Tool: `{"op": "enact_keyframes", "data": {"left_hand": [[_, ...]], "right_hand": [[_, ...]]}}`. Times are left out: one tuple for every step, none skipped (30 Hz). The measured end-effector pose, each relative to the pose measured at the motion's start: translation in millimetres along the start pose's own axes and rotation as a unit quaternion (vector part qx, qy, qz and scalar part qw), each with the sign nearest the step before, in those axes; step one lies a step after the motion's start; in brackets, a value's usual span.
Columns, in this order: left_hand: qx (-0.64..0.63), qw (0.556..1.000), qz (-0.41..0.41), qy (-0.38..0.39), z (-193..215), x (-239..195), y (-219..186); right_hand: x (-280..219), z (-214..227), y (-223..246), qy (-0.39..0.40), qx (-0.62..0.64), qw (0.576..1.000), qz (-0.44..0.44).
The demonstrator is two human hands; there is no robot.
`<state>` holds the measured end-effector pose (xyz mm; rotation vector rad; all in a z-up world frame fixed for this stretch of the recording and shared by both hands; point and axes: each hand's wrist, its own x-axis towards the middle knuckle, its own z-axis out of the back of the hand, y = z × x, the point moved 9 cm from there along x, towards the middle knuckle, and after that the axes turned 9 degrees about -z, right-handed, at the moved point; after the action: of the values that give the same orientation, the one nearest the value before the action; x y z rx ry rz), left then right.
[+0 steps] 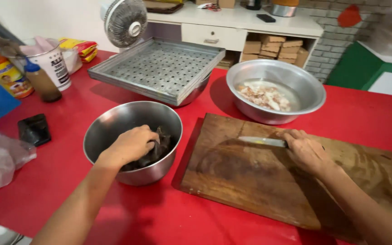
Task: The person slices dark wood ear mushrooms on a wooden cutting board using a knife. They occasionally use their bare left foot to hold the mushrooms steady while cutting them into smaller pieces.
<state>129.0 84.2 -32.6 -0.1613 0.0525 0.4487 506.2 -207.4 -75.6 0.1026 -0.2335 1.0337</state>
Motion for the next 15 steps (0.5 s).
{"op": "enact_keyframes", "data": {"left_hand": [[-0.002,1.0,0.008,-0.001,-3.2,2.1,7.8],[-0.029,0.997,-0.032,-0.061,4.8,2.2,9.0],[-0.054,0.988,-0.072,-0.122,13.2,0.3,10.9],[-0.052,0.989,-0.063,-0.121,18.5,-3.9,14.1],[-0.086,0.983,-0.053,-0.151,28.2,-9.1,18.4],[-0.121,0.975,-0.045,-0.179,37.4,-12.9,21.4],[-0.119,0.976,-0.039,-0.178,42.8,-16.1,23.4],[-0.12,0.966,-0.034,-0.228,55.7,-21.6,25.1],[-0.12,0.953,-0.029,-0.277,68.2,-28.0,26.6],[-0.119,0.954,-0.028,-0.273,75.0,-32.0,20.4],[-0.192,0.939,0.012,-0.284,80.6,-38.1,23.9],[-0.264,0.917,0.05,-0.295,86.4,-42.0,25.7],[-0.263,0.918,0.049,-0.294,88.3,-43.2,23.0],[-0.256,0.916,0.084,-0.299,90.6,-46.4,26.2],[-0.248,0.912,0.119,-0.304,93.0,-50.5,29.4]], "right_hand": [[6.6,-7.1,-7.2,0.001,0.001,1.0,0.008],[14.8,-17.6,-16.1,0.008,0.014,1.0,-0.012],[23.1,-28.5,-24.8,0.016,0.027,0.999,-0.032],[27.9,-35.8,-25.4,0.017,0.033,0.999,-0.024],[33.1,-40.9,-27.2,0.001,0.005,1.0,-0.022],[36.1,-45.6,-31.0,-0.015,-0.022,0.999,-0.022],[39.4,-42.7,-25.6,-0.014,-0.018,1.0,-0.017],[39.3,-41.4,-26.1,-0.005,-0.002,0.999,-0.036],[38.7,-40.2,-26.6,0.004,0.014,0.998,-0.056],[41.3,-46.2,-31.2,0.007,0.018,0.998,-0.055],[43.3,-48.4,-31.6,-0.011,0.014,0.999,-0.033],[45.8,-47.1,-34.7,-0.03,0.008,0.999,-0.012],[44.7,-51.6,-35.8,-0.03,0.009,0.999,-0.014],[46.8,-53.0,-37.6,-0.035,0.013,0.999,-0.016],[48.9,-54.1,-39.1,-0.04,0.018,0.999,-0.018]]}}
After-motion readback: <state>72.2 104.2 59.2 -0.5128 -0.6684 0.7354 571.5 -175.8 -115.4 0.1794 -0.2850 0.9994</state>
